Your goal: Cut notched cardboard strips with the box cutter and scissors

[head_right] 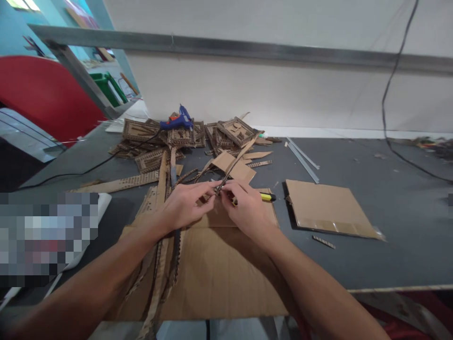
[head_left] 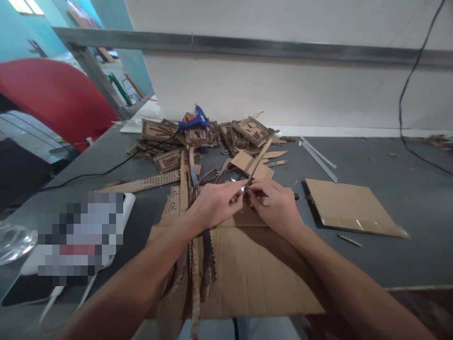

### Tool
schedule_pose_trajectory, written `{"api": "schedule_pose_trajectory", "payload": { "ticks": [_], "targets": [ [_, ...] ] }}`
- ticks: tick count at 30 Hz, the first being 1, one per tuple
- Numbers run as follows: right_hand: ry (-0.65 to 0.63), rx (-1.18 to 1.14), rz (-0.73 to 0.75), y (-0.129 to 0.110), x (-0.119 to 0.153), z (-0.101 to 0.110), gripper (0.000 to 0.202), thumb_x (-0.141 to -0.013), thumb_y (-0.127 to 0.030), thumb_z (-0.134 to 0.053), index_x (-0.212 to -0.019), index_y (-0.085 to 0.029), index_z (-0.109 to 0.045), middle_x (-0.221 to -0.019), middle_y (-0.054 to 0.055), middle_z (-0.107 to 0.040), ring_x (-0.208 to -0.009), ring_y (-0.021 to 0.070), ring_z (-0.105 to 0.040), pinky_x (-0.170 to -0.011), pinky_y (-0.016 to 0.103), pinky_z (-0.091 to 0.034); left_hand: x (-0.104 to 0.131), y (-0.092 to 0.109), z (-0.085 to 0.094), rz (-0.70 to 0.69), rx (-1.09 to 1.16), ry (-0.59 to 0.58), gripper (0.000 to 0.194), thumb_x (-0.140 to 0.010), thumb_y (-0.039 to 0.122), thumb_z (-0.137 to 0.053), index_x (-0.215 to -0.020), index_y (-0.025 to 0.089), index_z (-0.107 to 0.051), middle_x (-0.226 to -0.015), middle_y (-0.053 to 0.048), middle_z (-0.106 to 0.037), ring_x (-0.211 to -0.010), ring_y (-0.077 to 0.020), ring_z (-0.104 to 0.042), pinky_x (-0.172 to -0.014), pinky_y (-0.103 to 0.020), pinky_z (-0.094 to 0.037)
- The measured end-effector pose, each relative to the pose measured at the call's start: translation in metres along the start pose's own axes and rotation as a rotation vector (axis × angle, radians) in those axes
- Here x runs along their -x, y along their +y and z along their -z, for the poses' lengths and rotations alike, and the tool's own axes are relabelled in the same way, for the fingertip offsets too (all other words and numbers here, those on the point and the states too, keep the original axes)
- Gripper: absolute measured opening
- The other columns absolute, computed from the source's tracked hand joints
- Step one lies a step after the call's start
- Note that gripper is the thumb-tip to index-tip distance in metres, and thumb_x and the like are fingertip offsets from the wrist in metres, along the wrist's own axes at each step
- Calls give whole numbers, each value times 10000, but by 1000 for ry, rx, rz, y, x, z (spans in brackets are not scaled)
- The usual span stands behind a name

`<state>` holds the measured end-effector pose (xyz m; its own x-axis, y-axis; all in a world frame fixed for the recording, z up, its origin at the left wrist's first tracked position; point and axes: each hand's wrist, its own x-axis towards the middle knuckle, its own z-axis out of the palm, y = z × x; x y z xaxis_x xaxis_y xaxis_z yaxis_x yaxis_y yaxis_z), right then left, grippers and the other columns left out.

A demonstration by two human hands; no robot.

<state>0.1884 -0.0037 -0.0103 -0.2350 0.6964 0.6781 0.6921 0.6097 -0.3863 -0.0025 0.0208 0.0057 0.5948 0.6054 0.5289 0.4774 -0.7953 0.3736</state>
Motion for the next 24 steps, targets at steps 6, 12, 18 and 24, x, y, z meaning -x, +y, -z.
{"api": "schedule_pose_trajectory", "payload": {
  "ticks": [6, 12, 18, 24],
  "targets": [
    [-17, 25, -19, 2, 4, -9, 133, -858, -107, -514, -803, -229, -512, -780, 36, -630, -692, 168, -586, -624, 266, -447, -3, 3, -3, 50, 62, -16, 206, -853, 130, -539, -976, 168, -699, -923, -62, -776, -652, -130, -685, -608, -213, -525],
    [-97, 48, -13, 4, 3, -9, 168, -837, -88, -488, -792, -239, -430, -792, 43, -564, -689, 180, -529, -607, 266, -398, -4, 1, -6, 60, 61, -30, 149, -846, 143, -533, -888, 164, -674, -855, -39, -768, -651, -130, -679, -639, -220, -524],
    [-121, 25, -40, 6, 0, -5, 201, -816, -73, -495, -771, -241, -395, -732, 11, -525, -636, 159, -495, -579, 249, -371, -2, -1, -8, 70, 36, -37, 209, -842, 149, -551, -979, 165, -707, -803, -16, -765, -639, -122, -672, -618, -208, -490],
    [-123, -17, -57, 8, -2, 2, 175, -815, -92, -520, -756, -235, -439, -711, 3, -562, -621, 148, -523, -572, 249, -405, -2, 0, -5, 75, 78, -26, 243, -827, 135, -540, -989, 148, -720, -934, -60, -788, -669, -130, -684, -628, -222, -501]
  ]
}}
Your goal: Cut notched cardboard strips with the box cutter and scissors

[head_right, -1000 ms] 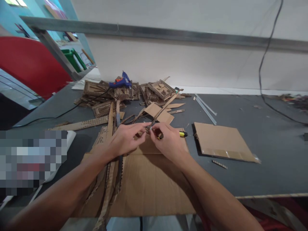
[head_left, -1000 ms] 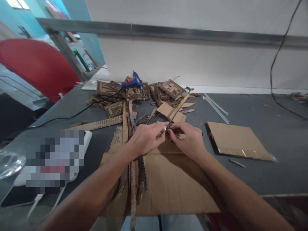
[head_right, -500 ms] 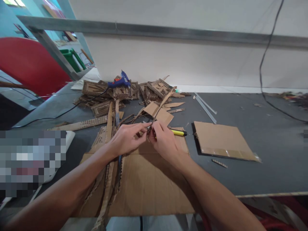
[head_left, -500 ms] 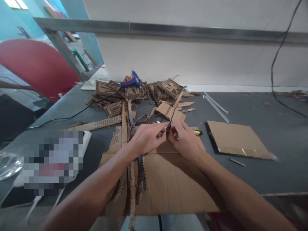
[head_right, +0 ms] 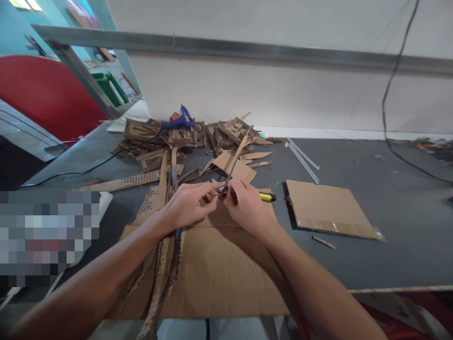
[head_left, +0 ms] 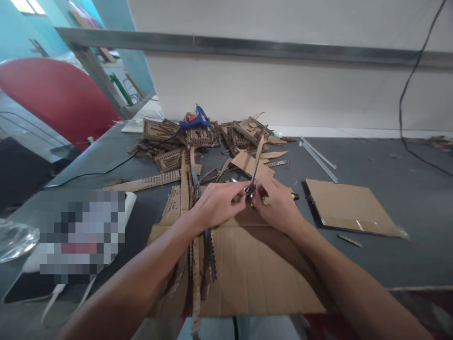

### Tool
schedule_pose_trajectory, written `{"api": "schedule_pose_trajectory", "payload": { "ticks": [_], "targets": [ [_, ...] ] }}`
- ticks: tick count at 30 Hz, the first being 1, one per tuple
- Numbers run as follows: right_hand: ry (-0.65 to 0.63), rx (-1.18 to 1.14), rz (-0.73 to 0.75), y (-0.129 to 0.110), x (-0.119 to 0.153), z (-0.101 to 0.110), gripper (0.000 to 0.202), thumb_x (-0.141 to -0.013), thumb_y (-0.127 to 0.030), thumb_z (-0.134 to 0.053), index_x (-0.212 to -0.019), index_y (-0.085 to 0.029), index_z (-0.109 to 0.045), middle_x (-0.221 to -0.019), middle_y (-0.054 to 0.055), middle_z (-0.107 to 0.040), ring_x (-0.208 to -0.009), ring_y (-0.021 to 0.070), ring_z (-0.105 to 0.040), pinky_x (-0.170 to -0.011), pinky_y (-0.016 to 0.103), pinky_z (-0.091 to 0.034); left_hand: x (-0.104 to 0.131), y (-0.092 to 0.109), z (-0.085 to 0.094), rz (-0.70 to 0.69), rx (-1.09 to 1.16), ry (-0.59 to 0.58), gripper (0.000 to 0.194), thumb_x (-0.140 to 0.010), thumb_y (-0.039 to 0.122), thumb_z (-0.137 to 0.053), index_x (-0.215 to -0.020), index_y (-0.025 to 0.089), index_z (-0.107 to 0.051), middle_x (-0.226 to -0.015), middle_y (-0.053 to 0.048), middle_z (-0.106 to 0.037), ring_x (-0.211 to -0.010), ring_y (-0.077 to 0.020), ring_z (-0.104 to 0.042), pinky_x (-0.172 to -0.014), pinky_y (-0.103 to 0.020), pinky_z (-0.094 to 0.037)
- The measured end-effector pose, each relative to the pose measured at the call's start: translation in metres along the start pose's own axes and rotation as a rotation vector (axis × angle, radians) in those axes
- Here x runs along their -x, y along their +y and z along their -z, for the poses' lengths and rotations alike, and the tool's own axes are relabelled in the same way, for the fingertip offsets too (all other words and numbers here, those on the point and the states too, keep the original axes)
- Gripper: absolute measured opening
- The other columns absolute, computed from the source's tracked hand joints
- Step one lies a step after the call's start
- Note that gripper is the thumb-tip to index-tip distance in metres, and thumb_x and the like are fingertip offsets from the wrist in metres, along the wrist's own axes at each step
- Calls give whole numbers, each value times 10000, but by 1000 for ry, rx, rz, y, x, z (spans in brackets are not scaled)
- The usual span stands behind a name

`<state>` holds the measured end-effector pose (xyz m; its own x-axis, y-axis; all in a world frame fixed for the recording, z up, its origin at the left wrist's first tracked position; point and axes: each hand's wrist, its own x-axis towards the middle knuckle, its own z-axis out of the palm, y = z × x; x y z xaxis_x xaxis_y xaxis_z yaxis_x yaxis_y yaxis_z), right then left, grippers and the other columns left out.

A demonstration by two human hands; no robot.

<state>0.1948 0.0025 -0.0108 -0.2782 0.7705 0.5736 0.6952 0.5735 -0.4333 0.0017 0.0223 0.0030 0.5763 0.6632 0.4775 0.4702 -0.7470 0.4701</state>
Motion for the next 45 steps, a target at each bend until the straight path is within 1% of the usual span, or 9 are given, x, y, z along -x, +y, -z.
{"api": "schedule_pose_trajectory", "payload": {
  "ticks": [6, 8, 11, 14, 18, 24, 29, 36, 45],
  "targets": [
    [45, -62, 75, 3, 0, 0, 91, -904, -136, -563, -873, -222, -561, -844, 44, -680, -756, 173, -644, -682, 277, -514, 3, 1, 5, 93, 99, -55, 152, -863, 178, -552, -945, 162, -680, -989, -71, -774, -689, -130, -688, -668, -245, -527],
    [60, -36, 122, 3, 0, -2, 116, -917, -117, -543, -865, -219, -563, -845, 48, -681, -770, 174, -644, -680, 273, -514, 3, 3, 3, 237, 237, -67, 138, -879, 263, -597, -962, 162, -639, -915, -64, -770, -659, -131, -679, -630, -244, -536],
    [69, -17, 159, 1, 1, -3, 123, -939, -115, -517, -896, -217, -572, -867, 55, -675, -791, 174, -642, -691, 270, -519, 0, 5, -2, 521, 589, -43, 373, -849, 414, -678, -1098, 156, -573, -884, -66, -769, -666, -157, -694, -563, -257, -567],
    [65, 7, 204, -4, 3, -3, 120, -971, -132, -494, -929, -211, -574, -904, 68, -667, -838, 175, -645, -734, 274, -528, -4, 5, -4, 658, 843, -54, 442, -795, 438, -738, -1092, 132, -625, -927, -89, -773, -761, -193, -724, -591, -287, -610],
    [110, 48, 215, -12, 4, -1, 117, -990, -150, -489, -934, -208, -573, -937, 83, -659, -867, 176, -650, -761, 286, -548, -7, 3, 0, 640, 891, -37, 410, -749, 396, -793, -1037, 116, -713, -926, -88, -783, -867, -219, -742, -686, -284, -621],
    [257, 124, 215, -24, 5, -3, 107, -946, -103, -552, -978, -204, -568, -1286, 178, -622, -1118, 236, -658, -933, 395, -578, -6, 4, 0, 561, 828, 12, 359, -797, 359, -754, -1056, 112, -740, -965, -85, -793, -866, -219, -750, -715, -286, -625],
    [375, 36, 200, -21, 8, -13, 130, -906, -101, -618, -923, -221, -573, -1205, 131, -680, -1108, 202, -678, -941, 355, -606, -5, 5, -2, 516, 800, 25, 347, -803, 350, -740, -1043, 101, -753, -957, -84, -796, -819, -207, -752, -788, -315, -622],
    [324, 1, 195, -19, 5, -13, 141, -923, -103, -582, -841, -214, -558, -1130, 132, -691, -1057, 189, -693, -916, 345, -614, -5, 4, 0, 459, 702, -5, 288, -849, 320, -668, -1028, 113, -758, -959, -74, -794, -824, -200, -747, -768, -292, -608],
    [257, -8, 101, -19, 5, -9, 152, -932, -145, -551, -809, -233, -567, -1022, 107, -755, -945, 194, -736, -791, 328, -611, -4, 3, 10, 291, 223, -78, 252, -932, 281, -541, -974, 173, -765, -822, -26, -782, -711, -156, -700, -689, -231, -520]
  ]
}}
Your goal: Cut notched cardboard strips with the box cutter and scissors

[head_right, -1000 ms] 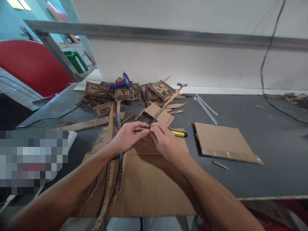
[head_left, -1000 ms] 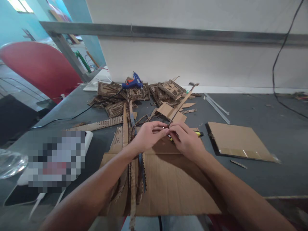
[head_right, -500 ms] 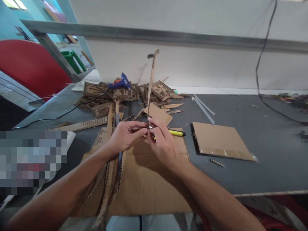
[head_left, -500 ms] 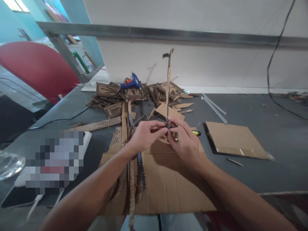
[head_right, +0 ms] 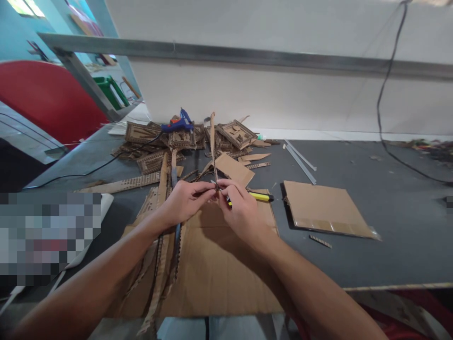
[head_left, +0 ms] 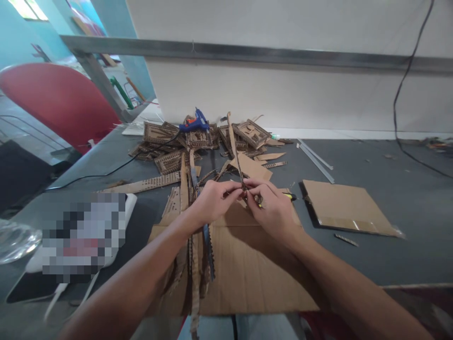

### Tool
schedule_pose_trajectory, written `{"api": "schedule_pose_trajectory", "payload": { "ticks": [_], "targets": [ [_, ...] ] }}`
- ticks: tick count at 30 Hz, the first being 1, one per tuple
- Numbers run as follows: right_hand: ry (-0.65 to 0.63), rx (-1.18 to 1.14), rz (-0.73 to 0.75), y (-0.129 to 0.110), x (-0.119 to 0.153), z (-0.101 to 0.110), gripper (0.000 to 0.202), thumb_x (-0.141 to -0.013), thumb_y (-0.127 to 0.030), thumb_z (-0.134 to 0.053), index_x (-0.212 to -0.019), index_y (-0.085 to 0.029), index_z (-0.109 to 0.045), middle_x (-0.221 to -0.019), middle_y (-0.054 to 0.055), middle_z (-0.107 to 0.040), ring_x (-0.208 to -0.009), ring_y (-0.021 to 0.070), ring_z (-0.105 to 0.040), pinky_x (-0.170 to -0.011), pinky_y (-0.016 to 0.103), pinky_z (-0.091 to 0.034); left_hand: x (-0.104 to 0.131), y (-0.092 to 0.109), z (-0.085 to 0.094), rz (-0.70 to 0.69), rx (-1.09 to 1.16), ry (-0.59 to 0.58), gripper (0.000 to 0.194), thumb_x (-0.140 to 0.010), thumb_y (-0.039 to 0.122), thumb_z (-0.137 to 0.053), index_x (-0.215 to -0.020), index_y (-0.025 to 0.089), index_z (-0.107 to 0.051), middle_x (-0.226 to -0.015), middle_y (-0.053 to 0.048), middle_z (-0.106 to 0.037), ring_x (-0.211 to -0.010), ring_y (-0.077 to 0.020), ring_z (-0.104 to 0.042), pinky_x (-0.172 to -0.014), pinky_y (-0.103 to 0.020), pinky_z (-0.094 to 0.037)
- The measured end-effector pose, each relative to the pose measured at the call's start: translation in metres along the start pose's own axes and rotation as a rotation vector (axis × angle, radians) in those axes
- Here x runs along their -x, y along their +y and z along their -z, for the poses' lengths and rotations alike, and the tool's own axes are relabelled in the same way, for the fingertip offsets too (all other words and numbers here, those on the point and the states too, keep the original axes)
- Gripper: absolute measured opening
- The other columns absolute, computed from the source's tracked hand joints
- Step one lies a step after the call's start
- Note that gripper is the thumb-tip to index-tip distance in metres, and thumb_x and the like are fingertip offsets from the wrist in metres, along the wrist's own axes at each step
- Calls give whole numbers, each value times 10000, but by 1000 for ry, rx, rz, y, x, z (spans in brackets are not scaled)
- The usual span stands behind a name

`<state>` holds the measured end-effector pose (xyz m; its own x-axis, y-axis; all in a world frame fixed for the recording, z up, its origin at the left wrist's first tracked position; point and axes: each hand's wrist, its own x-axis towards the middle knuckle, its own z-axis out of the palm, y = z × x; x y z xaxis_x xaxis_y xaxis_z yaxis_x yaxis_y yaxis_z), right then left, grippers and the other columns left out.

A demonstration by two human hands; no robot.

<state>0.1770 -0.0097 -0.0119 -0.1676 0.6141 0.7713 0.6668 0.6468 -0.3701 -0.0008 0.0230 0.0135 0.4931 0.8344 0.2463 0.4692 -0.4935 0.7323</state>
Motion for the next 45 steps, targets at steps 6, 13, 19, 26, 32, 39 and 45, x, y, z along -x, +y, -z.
{"api": "schedule_pose_trajectory", "payload": {
  "ticks": [6, 13, 19, 26, 32, 39, 45],
  "targets": [
    [1, 10, -15, 2, 0, -1, 123, -932, -161, -561, -834, -228, -591, -1054, 124, -767, -996, 218, -742, -808, 346, -616, 0, -5, 0, -72, -145, 16, 277, -946, 268, -530, -1093, 190, -751, -934, -58, -798, -779, -184, -733, -753, -257, -525],
    [57, -45, -16, 3, -2, 1, 104, -926, -180, -591, -841, -232, -619, -993, 81, -783, -923, 210, -759, -782, 326, -618, 0, 0, -6, 153, 306, 84, 322, -858, 375, -684, -1087, 150, -707, -1008, -91, -788, -879, -213, -747, -767, -281, -588],
    [15, -86, -8, 3, -2, 4, 113, -918, -151, -580, -859, -240, -615, -1030, 72, -781, -944, 200, -753, -802, 319, -606, -3, -1, -9, 363, 717, 75, 392, -774, 442, -777, -970, 119, -672, -857, -83, -777, -752, -176, -723, -719, -289, -592],
    [-39, -98, 22, 4, -1, 3, 129, -924, -138, -559, -913, -248, -624, -984, 51, -783, -920, 186, -748, -800, 305, -595, -3, -3, -6, 299, 673, 47, 366, -789, 417, -765, -984, 108, -734, -900, -88, -780, -780, -178, -725, -767, -288, -584],
    [-13, -12, -20, 2, 2, 2, 160, -920, -157, -582, -1027, -241, -667, -930, 24, -782, -794, 166, -750, -751, 265, -591, -2, 0, -4, 251, 499, 49, 281, -817, 358, -740, -991, 138, -766, -869, -60, -785, -784, -182, -730, -777, -285, -588],
    [-5, -21, 16, -1, 1, 4, 188, -906, -126, -584, -981, -257, -696, -860, 0, -776, -745, 150, -734, -707, 250, -578, -2, -2, -1, 258, 559, -14, 355, -771, 432, -778, -957, 130, -767, -912, -74, -786, -830, -202, -727, -811, -305, -578],
    [-30, -43, 54, 2, 1, 3, 192, -891, -125, -584, -976, -254, -698, -846, 10, -770, -731, 156, -728, -689, 258, -585, -4, -8, 6, 217, 472, -142, 314, -787, 425, -754, -908, 136, -769, -809, -61, -770, -746, -184, -697, -726, -291, -554]
  ]
}}
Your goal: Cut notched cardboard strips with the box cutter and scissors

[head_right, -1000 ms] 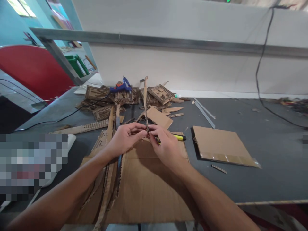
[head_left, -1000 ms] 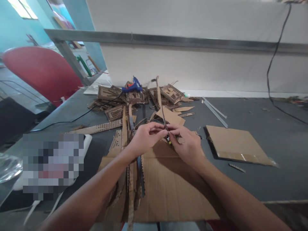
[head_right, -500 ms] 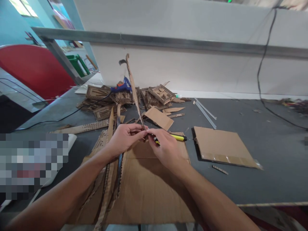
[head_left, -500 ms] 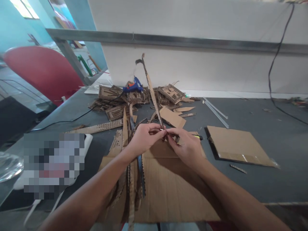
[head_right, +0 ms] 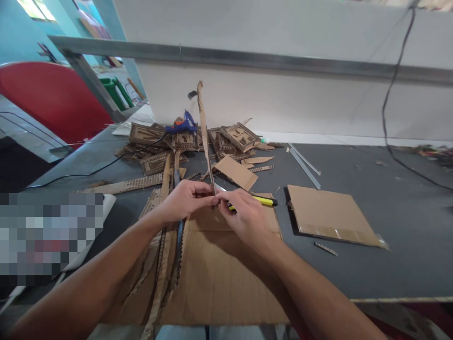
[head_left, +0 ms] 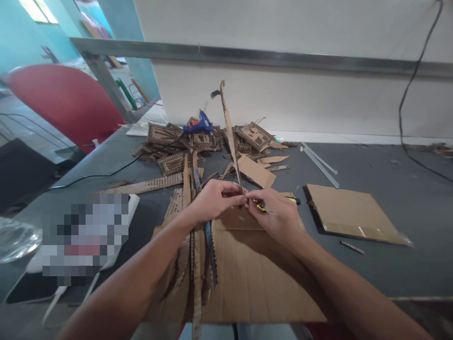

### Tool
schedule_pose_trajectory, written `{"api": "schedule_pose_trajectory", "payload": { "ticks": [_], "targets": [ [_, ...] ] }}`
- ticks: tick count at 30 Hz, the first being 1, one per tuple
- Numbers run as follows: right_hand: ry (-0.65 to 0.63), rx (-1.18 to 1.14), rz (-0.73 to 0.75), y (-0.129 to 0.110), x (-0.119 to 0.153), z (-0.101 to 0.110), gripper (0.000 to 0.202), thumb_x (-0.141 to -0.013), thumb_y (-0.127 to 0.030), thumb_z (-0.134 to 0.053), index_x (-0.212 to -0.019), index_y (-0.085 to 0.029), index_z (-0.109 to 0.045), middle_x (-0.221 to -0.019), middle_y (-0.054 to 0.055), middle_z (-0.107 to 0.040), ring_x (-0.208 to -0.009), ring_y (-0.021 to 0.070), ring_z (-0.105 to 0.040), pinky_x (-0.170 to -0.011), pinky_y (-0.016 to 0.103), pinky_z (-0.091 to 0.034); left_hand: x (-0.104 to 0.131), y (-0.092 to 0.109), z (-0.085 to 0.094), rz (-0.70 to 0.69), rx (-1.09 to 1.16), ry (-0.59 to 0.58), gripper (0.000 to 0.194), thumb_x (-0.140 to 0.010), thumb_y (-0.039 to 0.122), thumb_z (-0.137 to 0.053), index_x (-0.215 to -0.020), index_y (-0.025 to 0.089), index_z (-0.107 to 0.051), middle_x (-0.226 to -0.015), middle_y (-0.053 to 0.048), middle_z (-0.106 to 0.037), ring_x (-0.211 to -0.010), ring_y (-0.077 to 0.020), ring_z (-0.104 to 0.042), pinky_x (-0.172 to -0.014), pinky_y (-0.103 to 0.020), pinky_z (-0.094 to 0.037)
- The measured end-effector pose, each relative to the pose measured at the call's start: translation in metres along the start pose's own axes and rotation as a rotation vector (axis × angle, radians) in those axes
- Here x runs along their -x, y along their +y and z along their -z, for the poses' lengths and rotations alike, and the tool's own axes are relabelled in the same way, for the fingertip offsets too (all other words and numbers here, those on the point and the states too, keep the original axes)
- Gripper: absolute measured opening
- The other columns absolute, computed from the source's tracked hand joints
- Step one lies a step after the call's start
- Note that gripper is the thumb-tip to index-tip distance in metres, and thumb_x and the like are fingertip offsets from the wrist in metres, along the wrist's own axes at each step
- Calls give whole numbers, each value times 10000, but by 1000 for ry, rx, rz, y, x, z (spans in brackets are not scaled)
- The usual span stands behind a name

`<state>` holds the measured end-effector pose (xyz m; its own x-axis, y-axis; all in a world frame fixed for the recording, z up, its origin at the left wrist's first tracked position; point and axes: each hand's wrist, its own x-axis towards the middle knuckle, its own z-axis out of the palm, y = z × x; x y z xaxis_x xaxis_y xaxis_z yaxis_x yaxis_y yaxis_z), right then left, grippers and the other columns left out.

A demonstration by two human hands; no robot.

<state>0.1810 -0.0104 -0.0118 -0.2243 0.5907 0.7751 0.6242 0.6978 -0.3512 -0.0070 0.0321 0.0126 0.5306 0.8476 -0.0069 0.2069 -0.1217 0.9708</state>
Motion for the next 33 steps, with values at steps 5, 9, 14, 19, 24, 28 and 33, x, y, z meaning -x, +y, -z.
{"api": "schedule_pose_trajectory", "payload": {
  "ticks": [5, 9, 14, 19, 24, 28, 33],
  "targets": [
    [-16, -22, 15, 1, -3, 3, 217, -899, -124, -601, -1058, -232, -702, -919, 35, -784, -775, 161, -741, -730, 267, -601, -1, -3, 6, -38, -31, -63, 269, -816, 375, -720, -942, 143, -767, -841, -59, -766, -780, -184, -687, -752, -292, -536],
    [-62, -34, 0, 5, -2, 4, 192, -916, -179, -634, -1074, -245, -722, -1022, 56, -773, -897, 182, -747, -804, 300, -614, 0, -4, 11, -46, -86, -99, 208, -833, 344, -705, -835, 142, -757, -782, -37, -743, -744, -159, -659, -732, -263, -508],
    [-65, -5, 20, 8, 0, 1, 162, -949, -167, -587, -972, -225, -736, -1091, 84, -752, -962, 190, -733, -836, 322, -613, -1, -2, 4, -26, -5, 10, 248, -831, 366, -696, -891, 132, -752, -803, -54, -755, -744, -165, -672, -738, -277, -530],
    [-73, -1, 52, 6, 0, -1, 148, -948, -130, -569, -946, -201, -699, -1067, 90, -754, -973, 195, -716, -871, 337, -590, -1, -2, 0, 14, 31, 22, 283, -796, 355, -724, -959, 125, -745, -901, -77, -772, -817, -188, -699, -787, -300, -549],
    [-140, -3, 70, 5, 1, 1, 150, -953, -129, -543, -892, -215, -649, -1079, 85, -741, -990, 195, -696, -876, 352, -578, 0, 1, 6, 5, -89, -37, 240, -832, 338, -685, -925, 124, -740, -832, -39, -750, -775, -161, -665, -736, -257, -509],
    [-172, 9, 76, 4, 0, 4, 149, -934, -110, -549, -840, -212, -604, -1049, 91, -743, -960, 201, -700, -834, 343, -579, 0, 2, 4, 11, -89, -64, 190, -840, 304, -666, -881, 126, -717, -775, -16, -718, -721, -133, -626, -685, -230, -469],
    [-150, 1, 66, 4, -1, 3, 179, -902, -87, -551, -780, -217, -562, -957, 87, -744, -894, 191, -705, -796, 321, -580, 1, 1, 3, 1, -125, -102, 187, -851, 310, -657, -795, 133, -680, -703, 9, -659, -669, -114, -563, -628, -218, -411]
  ]
}}
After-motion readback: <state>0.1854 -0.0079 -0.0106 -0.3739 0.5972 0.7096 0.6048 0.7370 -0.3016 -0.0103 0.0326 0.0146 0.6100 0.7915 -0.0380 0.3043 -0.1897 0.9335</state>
